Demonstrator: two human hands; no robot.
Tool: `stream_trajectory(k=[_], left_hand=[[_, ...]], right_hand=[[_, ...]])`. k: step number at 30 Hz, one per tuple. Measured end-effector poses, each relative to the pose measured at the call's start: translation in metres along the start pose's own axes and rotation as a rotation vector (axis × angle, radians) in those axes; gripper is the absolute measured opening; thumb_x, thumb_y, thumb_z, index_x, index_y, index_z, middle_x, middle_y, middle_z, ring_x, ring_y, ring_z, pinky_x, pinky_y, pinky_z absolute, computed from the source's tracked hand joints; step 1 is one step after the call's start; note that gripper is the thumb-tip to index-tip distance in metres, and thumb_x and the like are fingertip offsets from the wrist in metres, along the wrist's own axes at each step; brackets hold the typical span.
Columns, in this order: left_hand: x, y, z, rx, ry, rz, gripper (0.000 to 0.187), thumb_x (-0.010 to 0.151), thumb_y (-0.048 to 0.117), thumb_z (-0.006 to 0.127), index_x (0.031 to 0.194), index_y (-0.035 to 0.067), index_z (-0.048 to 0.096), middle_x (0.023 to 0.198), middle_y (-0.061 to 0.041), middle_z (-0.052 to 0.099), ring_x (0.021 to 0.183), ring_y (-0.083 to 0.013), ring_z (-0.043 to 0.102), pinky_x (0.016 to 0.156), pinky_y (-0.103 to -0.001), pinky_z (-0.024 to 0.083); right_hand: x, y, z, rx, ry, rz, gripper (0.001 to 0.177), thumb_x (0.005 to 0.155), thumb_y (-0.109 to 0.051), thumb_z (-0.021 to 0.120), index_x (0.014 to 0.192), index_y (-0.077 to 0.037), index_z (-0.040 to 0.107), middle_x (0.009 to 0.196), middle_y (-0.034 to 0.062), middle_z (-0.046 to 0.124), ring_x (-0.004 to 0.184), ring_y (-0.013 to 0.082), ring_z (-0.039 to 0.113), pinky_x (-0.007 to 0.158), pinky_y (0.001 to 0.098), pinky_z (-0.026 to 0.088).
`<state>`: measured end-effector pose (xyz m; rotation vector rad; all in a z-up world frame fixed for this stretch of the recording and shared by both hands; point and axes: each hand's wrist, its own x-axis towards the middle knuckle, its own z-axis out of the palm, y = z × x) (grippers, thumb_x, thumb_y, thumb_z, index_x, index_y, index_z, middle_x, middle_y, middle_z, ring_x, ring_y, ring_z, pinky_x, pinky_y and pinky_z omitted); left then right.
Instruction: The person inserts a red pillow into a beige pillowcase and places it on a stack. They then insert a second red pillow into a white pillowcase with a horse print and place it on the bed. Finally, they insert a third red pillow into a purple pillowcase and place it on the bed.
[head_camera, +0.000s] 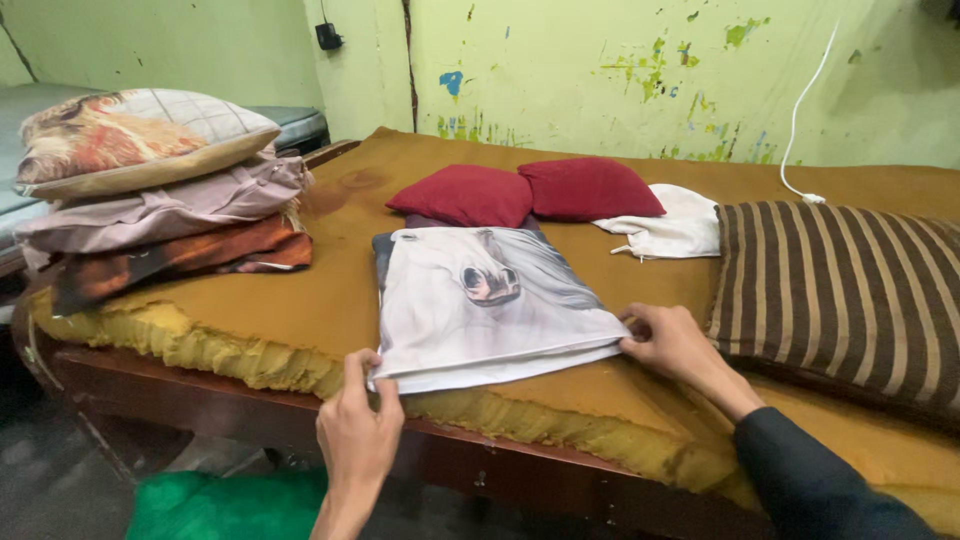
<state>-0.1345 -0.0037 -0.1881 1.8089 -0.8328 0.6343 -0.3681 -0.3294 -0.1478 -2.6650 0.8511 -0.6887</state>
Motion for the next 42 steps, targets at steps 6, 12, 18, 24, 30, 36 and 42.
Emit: stream_trajectory(k=[6,12,18,24,30,36,42], left_hand=[[0.028,0.005,-0.015,-0.09,0.086,-0.024,0.012,0.093,0.011,0.062,0.103,0.006,0.068,0.068,-0.018,0.067,0.056,-0.0295,0.068,0.057,-0.041,0.051],[0.04,0.007,-0.04,0.072,0.012,-0.169,0.021,0.089,0.022,0.066,0.104,0.012,0.075,0.079,-0.013,0.071,0.069,-0.033,0.067,0.067,-0.047,0.052],[0.005,0.025,-0.033,0.33,0.128,0.09,0.032,0.075,0.029,0.073,0.099,0.008,0.072,0.102,-0.018,0.061,0.098,-0.0379,0.06,0.075,-0.048,0.049],[-0.009,0.086,0.027,-0.064,-0.098,0.45,0.009,0.086,0.013,0.07,0.091,0.005,0.068,0.094,-0.009,0.063,0.088,-0.0248,0.061,0.078,-0.041,0.046],[-0.031,0.136,0.072,-0.313,-0.201,0.635,0.02,0.085,0.008,0.073,0.103,0.0,0.069,0.101,-0.013,0.061,0.096,-0.0318,0.061,0.083,-0.044,0.049],[-0.036,0.157,0.102,-0.325,-0.178,0.651,0.034,0.083,0.008,0.076,0.114,-0.003,0.068,0.106,-0.015,0.061,0.097,-0.0325,0.061,0.084,-0.043,0.051],[-0.035,0.156,0.13,-0.129,-0.223,0.645,0.041,0.073,-0.001,0.07,0.114,-0.003,0.068,0.097,-0.015,0.063,0.091,-0.0332,0.063,0.081,-0.042,0.053]], right_hand=[[-0.002,-0.02,-0.022,0.116,0.059,-0.053,0.035,0.075,-0.023,0.078,0.103,-0.003,0.076,0.085,0.0171,0.079,0.074,0.0257,0.078,0.072,0.0359,0.059],[-0.029,-0.041,-0.036,0.014,-0.045,-0.215,0.027,0.087,-0.026,0.076,0.095,-0.001,0.078,0.082,0.0172,0.077,0.071,0.0267,0.074,0.069,0.036,0.058],[-0.042,-0.024,-0.034,0.428,-0.146,-0.061,0.024,0.09,-0.018,0.071,0.11,-0.004,0.07,0.088,0.0077,0.084,0.078,0.0175,0.081,0.072,0.0309,0.062],[-0.049,-0.028,-0.021,0.363,-0.022,-0.349,0.042,0.081,-0.006,0.074,0.122,-0.006,0.068,0.105,0.0082,0.078,0.091,0.0175,0.078,0.081,0.0306,0.062],[-0.051,-0.036,-0.019,0.137,0.169,-0.46,0.026,0.08,-0.005,0.08,0.106,-0.007,0.077,0.104,0.01,0.077,0.09,0.025,0.076,0.08,0.033,0.061],[-0.05,-0.027,-0.02,0.118,0.343,-0.59,0.026,0.077,-0.003,0.079,0.103,-0.005,0.077,0.111,0.0116,0.074,0.103,0.0278,0.07,0.085,0.0359,0.058],[-0.051,-0.023,-0.023,0.087,0.19,-0.578,0.028,0.078,-0.002,0.077,0.105,0.0,0.071,0.108,0.0117,0.071,0.103,0.0289,0.069,0.088,0.0363,0.057]])
